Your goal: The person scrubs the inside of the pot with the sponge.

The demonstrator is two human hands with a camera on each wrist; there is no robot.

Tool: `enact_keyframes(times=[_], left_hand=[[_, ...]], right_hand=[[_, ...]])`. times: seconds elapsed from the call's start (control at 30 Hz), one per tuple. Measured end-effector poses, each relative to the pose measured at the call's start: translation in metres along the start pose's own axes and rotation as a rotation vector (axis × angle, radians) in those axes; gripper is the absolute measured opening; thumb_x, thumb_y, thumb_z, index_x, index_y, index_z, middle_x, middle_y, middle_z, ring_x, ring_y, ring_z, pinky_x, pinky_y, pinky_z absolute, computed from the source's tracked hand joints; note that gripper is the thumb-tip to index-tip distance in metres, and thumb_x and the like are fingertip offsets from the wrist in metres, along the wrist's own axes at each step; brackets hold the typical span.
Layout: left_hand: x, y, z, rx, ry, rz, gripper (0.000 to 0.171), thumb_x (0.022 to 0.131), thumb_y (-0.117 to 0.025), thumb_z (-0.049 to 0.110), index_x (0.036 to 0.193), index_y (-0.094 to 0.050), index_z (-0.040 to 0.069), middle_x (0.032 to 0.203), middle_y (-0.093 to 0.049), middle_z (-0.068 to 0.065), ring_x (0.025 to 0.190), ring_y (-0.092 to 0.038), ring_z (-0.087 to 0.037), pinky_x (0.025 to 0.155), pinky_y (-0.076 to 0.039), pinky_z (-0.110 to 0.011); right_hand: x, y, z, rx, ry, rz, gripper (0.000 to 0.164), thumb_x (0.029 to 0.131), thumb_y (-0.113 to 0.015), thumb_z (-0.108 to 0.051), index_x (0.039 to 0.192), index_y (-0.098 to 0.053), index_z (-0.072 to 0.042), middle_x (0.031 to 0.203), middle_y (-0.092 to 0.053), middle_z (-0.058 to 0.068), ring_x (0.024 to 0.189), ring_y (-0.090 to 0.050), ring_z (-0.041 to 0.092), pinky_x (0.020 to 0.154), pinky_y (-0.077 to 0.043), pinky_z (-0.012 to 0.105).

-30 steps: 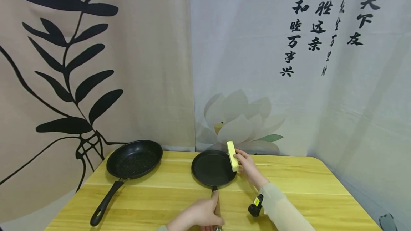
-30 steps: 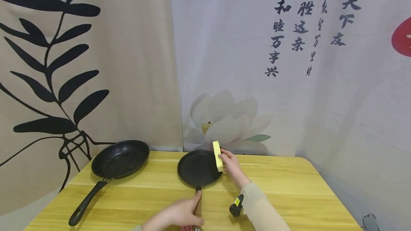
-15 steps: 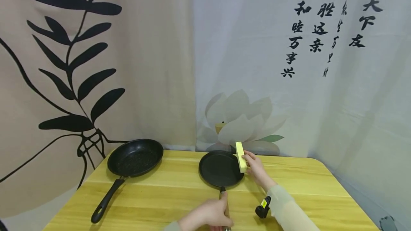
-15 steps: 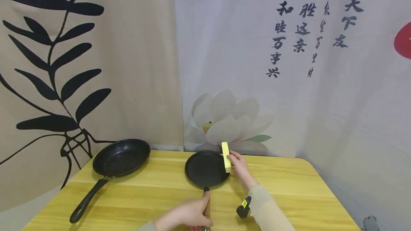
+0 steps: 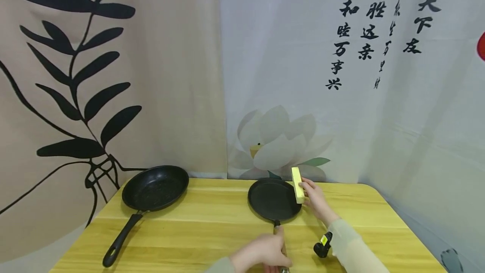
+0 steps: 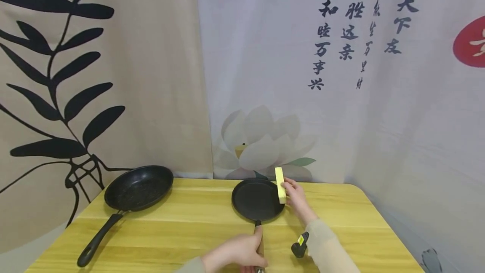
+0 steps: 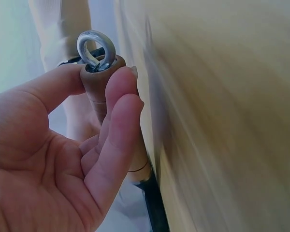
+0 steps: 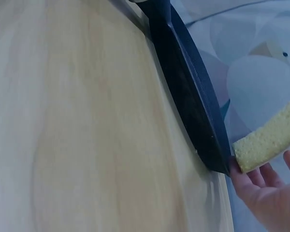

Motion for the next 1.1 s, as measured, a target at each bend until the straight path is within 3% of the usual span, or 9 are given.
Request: enact_keyframes(times=[0.1, 0.33, 0.53, 0.77, 1.1], left_hand=[[-0.005, 0.002, 0.022, 0.029, 0.021, 0.013, 0.092, 0.084, -0.074, 0.026, 0.146, -0.019, -0.014, 0.055, -0.062, 0.000, 0.039, -0.056, -0.016, 0.042, -0.048, -0.029], [0.035, -0.017, 0.021, 0.176, 0.034, -0.035, 0.096, 0.086, -0.070, 0.041, 0.152, -0.018, -0.004, 0.053, -0.061, 0.006, 0.039, -0.056, -0.010, 0.045, -0.048, -0.024], [0.042, -0.022, 0.044, 0.130, 0.102, -0.043, 0.092, 0.085, -0.072, 0.037, 0.152, -0.022, -0.001, 0.050, -0.061, 0.000, 0.038, -0.056, -0.014, 0.044, -0.049, -0.027], [0.039, -0.019, 0.070, 0.047, 0.128, 0.017, 0.087, 0.085, -0.074, 0.030, 0.149, -0.025, -0.003, 0.051, -0.062, -0.002, 0.037, -0.054, -0.014, 0.040, -0.048, -0.027], [0.059, -0.031, 0.081, 0.087, 0.141, 0.013, 0.085, 0.085, -0.072, 0.035, 0.149, -0.028, 0.000, 0.049, -0.061, -0.002, 0.036, -0.054, -0.014, 0.039, -0.047, -0.026]], right_hand=[[0.000, 0.010, 0.000, -0.020, 0.002, 0.008, 0.054, 0.102, -0.047, -0.024, 0.148, -0.033, 0.000, 0.121, -0.051, 0.015, 0.091, -0.055, 0.017, 0.074, -0.053, 0.033], [-0.003, 0.035, -0.002, -0.072, 0.012, 0.063, 0.053, 0.102, -0.047, -0.025, 0.147, -0.035, -0.001, 0.119, -0.053, 0.011, 0.089, -0.056, 0.013, 0.073, -0.053, 0.030], [-0.004, 0.054, -0.003, -0.114, -0.006, 0.105, 0.054, 0.102, -0.047, -0.027, 0.148, -0.034, -0.001, 0.129, -0.048, 0.015, 0.094, -0.054, 0.014, 0.076, -0.052, 0.028], [0.002, 0.067, -0.005, -0.155, -0.016, 0.122, 0.058, 0.102, -0.045, -0.030, 0.150, -0.030, -0.001, 0.145, -0.036, 0.021, 0.118, -0.045, 0.030, 0.085, -0.048, 0.032], [0.006, 0.085, -0.004, -0.202, -0.023, 0.163, 0.059, 0.102, -0.046, -0.032, 0.149, -0.032, 0.000, 0.143, -0.038, 0.021, 0.108, -0.048, 0.026, 0.080, -0.049, 0.028]])
Point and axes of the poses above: each hand's wrist, its own x-axis towards the middle knuckle, its own y-axis out of the back of the hand, z = x × y, the point moved 5 cm from there along x, towards the middle knuckle
